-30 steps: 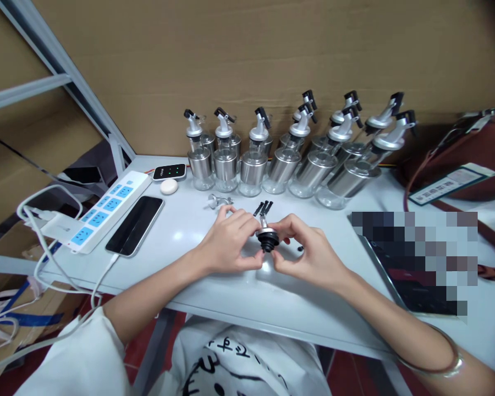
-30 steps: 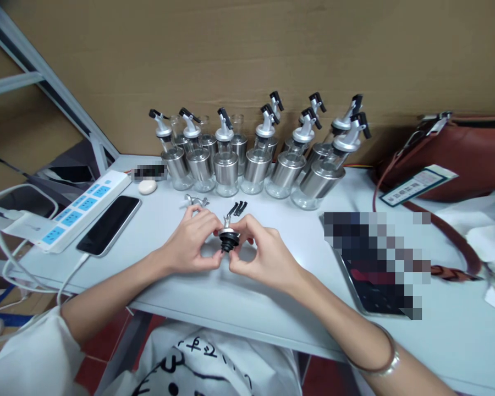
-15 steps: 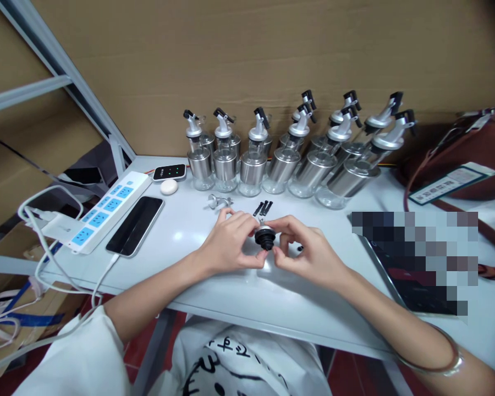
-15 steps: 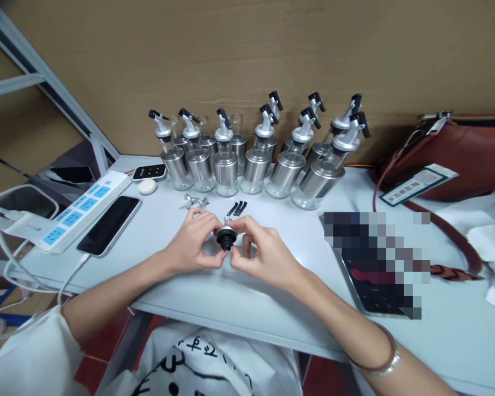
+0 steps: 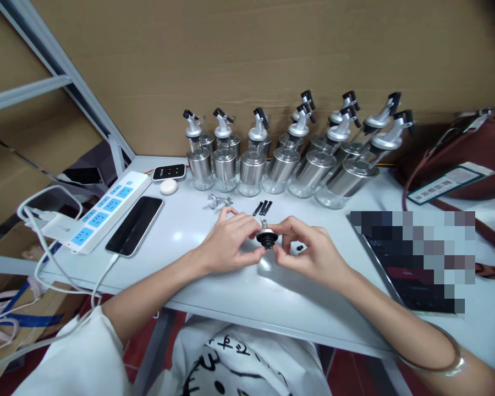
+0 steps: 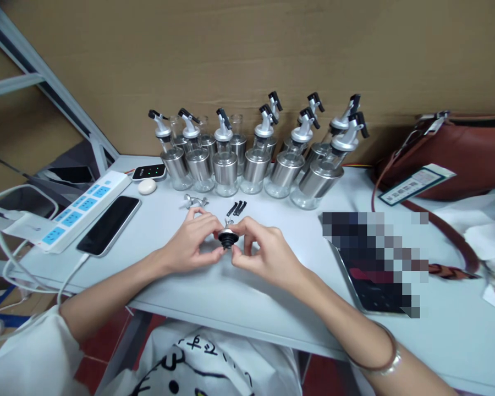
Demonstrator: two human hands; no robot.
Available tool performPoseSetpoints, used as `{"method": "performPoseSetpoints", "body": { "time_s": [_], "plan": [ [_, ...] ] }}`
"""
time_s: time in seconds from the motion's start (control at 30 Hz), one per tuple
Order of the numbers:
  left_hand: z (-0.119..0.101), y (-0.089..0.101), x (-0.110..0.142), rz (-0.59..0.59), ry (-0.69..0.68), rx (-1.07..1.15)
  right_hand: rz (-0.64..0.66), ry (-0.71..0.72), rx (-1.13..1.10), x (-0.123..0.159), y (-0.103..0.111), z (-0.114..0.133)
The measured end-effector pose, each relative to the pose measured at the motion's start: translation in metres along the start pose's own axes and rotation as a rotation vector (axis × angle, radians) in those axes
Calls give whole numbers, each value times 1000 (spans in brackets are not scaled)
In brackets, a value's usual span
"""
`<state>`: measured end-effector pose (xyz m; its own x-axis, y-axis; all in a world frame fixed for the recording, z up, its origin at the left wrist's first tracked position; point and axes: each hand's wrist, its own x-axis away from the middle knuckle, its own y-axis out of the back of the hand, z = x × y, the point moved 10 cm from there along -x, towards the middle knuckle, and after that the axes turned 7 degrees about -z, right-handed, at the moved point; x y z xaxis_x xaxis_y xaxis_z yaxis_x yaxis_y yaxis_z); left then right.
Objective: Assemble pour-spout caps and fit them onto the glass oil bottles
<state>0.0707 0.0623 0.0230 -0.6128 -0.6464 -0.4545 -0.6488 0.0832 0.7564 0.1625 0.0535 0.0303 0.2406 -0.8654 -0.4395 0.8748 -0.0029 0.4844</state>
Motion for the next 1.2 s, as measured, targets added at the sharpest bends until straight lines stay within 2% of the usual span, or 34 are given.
{"method": "performPoseSetpoints", "body": {
  "time_s": [0.1, 0.23, 0.43, 0.7, 0.9, 1.2],
  "plan": [
    [0, 0, 1, 13, -17, 0, 1, -15, -16, -1, 0, -1],
    [-1, 3, 0, -27, -48, -11, 19, -40, -84, -1, -3, -4],
    [-6, 4, -1, -52, -66, -70, 22, 20, -107, -1, -4, 2],
    [-9, -4, -1, 28, -98, -139, 110, 71, -11, 1, -12, 5],
    [-7, -7, 1, 40, -91, -108, 214, -40, -7, 5, -23, -4],
    [-11, -8, 0, -1, -78, -76, 173, -12, -28, 6, -22, 2]
  ]
}}
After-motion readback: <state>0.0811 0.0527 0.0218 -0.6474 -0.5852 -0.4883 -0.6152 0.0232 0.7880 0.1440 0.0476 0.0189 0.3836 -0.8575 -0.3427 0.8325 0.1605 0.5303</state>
